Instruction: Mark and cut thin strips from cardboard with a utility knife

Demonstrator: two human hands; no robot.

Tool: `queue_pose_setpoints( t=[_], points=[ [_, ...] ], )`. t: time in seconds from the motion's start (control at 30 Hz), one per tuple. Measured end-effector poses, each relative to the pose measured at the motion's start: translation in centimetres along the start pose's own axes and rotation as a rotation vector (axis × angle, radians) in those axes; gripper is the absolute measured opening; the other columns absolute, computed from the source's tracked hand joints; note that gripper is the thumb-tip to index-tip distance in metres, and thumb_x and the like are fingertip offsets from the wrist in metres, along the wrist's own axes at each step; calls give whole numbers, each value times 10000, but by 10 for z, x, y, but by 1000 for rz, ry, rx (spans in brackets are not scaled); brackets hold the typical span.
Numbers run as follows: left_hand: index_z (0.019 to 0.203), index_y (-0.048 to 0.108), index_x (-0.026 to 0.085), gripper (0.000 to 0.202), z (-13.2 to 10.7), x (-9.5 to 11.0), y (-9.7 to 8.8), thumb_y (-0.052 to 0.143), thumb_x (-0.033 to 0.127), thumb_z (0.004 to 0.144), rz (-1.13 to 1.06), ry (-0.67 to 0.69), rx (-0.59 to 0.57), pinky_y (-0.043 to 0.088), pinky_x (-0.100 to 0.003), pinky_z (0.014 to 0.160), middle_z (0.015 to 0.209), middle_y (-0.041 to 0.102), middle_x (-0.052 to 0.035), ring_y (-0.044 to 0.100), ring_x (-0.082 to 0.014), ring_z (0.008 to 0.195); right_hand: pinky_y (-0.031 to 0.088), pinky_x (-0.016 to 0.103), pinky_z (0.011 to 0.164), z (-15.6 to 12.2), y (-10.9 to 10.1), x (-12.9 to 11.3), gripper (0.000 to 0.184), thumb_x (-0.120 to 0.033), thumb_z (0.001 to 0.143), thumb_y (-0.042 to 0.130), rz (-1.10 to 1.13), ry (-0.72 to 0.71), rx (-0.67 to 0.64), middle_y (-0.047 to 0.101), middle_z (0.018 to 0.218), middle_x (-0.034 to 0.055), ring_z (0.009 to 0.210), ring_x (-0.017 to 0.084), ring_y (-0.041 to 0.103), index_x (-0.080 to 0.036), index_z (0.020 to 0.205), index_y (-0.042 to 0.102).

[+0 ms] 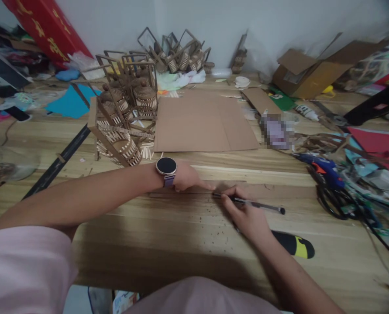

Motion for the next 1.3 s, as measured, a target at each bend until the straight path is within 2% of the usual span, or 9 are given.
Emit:
queue_pose_setpoints(
  t=[0.13, 0.27, 0.4, 0.53, 0.73, 0.87, 0.97, 1.1, 1.3],
  points=[
    [1535, 389, 421, 1007, -1, 1, -1, 693, -91, 723, -38, -6, 14, 466, -296, 776, 823, 739, 13, 630, -202, 704, 477, 302, 562, 0, -3, 0, 244, -422, 862, 532, -41, 10, 25, 649, 637, 12, 597, 185, 591, -260, 692, 599],
    [1527, 380, 462, 1038, 1, 0, -1, 692, -96, 709, -48, -21, -12, 469, -296, 790, 833, 749, 20, 644, -212, 734, 473, 315, 558, -4, -36, 17, 239, -439, 815, 549, -116, 47, 103, 649, 614, 13, 586, 199, 596, -268, 654, 596],
    [1528, 330, 512, 1065, 4, -1, 0, 700, -64, 711, 1, -30, -32, 466, -276, 766, 884, 755, 18, 651, -211, 786, 398, 296, 472, -8, -58, 26, 225, -453, 771, 579, -246, 145, 229, 619, 564, -10, 468, 164, 496, -271, 640, 596],
    [1502, 407, 492, 1055, 3, 0, 0, 713, -81, 670, -15, -28, -4, 472, -275, 746, 831, 754, 18, 660, -214, 754, 447, 296, 529, -5, -38, 11, 206, -418, 813, 572, -129, 85, 138, 659, 634, 11, 567, 183, 570, -267, 675, 604],
    [1502, 478, 367, 887, -4, 4, -3, 702, -48, 751, -13, -23, 37, 478, -302, 732, 1028, 775, -81, 676, -253, 805, 503, 306, 600, 6, 12, -11, 228, -400, 867, 541, 16, -15, -25, 684, 682, 26, 649, 193, 631, -249, 715, 615],
    [1500, 489, 345, 870, -5, 4, -2, 720, -29, 749, -13, -21, 39, 478, -305, 727, 1041, 775, -94, 675, -267, 837, 511, 304, 604, 9, 23, -11, 230, -408, 876, 531, 44, -34, -50, 683, 701, 26, 666, 188, 636, -245, 734, 610],
    [1489, 506, 334, 852, -4, 3, -1, 689, -50, 751, -29, -14, 53, 479, -304, 744, 1008, 774, -83, 667, -257, 841, 511, 305, 593, 9, 21, -7, 249, -432, 877, 531, 31, -21, -41, 679, 689, 26, 653, 190, 633, -247, 730, 612],
    [1485, 496, 381, 895, -3, 2, 0, 666, -80, 737, -44, -7, 48, 480, -303, 761, 955, 773, -37, 658, -231, 788, 522, 330, 623, 6, -4, 7, 249, -440, 851, 532, -44, 42, 22, 678, 677, 31, 656, 209, 638, -260, 696, 605],
    [1508, 366, 514, 1058, 2, 1, 0, 683, -104, 710, -49, -41, 7, 478, -304, 780, 978, 768, 1, 682, -230, 814, 473, 378, 552, -6, -80, 49, 248, -507, 721, 585, -240, 225, 190, 676, 606, 37, 571, 253, 624, -274, 640, 611]
  ],
)
Point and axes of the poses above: each hand's wrist, its own z-axis towards the middle knuckle, its own y-axis out of the palm, x = y × z, the point moved 1 cm from there along z, towards the middle knuckle
